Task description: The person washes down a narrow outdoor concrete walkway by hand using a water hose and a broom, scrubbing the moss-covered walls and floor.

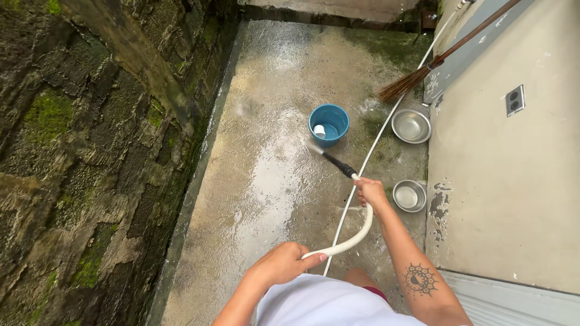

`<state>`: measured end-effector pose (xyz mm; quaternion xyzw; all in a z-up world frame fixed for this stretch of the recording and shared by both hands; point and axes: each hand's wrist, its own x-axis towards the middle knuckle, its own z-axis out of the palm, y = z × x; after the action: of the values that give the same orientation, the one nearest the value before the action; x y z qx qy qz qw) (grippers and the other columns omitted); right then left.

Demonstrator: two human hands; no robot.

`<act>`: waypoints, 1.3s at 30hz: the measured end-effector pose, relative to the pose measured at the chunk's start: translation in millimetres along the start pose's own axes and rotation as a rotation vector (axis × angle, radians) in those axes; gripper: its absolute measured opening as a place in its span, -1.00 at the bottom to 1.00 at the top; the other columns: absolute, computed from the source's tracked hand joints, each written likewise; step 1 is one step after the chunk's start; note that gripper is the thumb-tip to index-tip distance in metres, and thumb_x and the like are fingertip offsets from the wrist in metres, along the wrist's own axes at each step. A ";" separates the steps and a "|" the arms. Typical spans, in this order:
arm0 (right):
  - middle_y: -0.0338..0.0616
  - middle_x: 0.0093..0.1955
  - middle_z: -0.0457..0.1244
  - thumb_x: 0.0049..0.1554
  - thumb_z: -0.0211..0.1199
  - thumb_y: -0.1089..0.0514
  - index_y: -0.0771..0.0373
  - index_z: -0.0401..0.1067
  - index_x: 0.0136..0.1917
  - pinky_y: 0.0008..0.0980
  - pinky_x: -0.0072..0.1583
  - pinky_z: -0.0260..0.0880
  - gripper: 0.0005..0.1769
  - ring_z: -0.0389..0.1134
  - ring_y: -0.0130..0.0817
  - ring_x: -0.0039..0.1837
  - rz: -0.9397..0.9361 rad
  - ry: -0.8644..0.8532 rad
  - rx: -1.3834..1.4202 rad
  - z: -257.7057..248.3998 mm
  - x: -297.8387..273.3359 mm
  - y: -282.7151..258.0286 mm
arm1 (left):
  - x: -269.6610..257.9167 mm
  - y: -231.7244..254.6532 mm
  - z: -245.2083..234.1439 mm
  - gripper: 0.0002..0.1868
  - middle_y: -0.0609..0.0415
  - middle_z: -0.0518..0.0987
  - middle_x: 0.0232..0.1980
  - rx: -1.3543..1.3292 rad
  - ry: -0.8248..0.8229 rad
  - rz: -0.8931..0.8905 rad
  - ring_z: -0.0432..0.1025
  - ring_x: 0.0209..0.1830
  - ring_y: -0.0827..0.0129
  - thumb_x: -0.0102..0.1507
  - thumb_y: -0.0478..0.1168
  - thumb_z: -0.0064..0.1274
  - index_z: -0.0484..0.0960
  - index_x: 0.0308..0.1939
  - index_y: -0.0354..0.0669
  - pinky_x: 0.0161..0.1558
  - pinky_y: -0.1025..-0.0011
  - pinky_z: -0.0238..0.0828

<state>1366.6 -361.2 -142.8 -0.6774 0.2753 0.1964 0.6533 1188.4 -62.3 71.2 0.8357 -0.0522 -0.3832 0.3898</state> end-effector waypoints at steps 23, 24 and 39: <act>-0.23 -0.49 0.10 0.15 0.19 0.17 0.18 0.46 0.19 -0.36 -0.47 0.02 -0.67 0.01 -0.47 -0.55 -0.002 0.350 0.262 -230.4 243.0 -167.7 | 317.4 222.5 -81.8 -0.35 -0.05 0.59 -0.49 0.020 -0.039 -0.067 0.48 -0.46 0.25 0.24 0.33 0.05 0.73 -0.37 -0.25 -0.26 0.21 0.45; -0.24 -0.48 0.10 0.14 0.21 0.18 0.16 0.47 0.18 -0.36 -0.47 0.01 -0.68 0.01 -0.48 -0.55 0.006 0.317 0.246 -235.4 253.3 -177.6 | 331.0 228.8 -83.4 -0.37 -0.04 0.61 -0.48 0.014 -0.042 -0.068 0.49 -0.45 0.26 0.24 0.32 0.06 0.73 -0.37 -0.24 -0.25 0.22 0.46; -0.28 -0.44 0.15 0.18 0.19 0.20 0.38 0.47 0.21 -0.39 -0.49 0.07 -0.65 0.09 -0.47 -0.55 -0.204 0.423 0.377 -181.3 414.4 -328.7 | 575.5 283.0 -166.8 -0.41 -0.01 0.61 -0.46 -0.079 0.055 0.065 0.54 -0.40 0.24 0.21 0.32 0.05 0.72 -0.03 -0.08 -0.26 0.23 0.44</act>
<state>1876.3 -591.1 -134.3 -0.5942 0.3675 -0.0703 0.7120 1765.2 -377.9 -11.1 0.8279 -0.0533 -0.3490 0.4359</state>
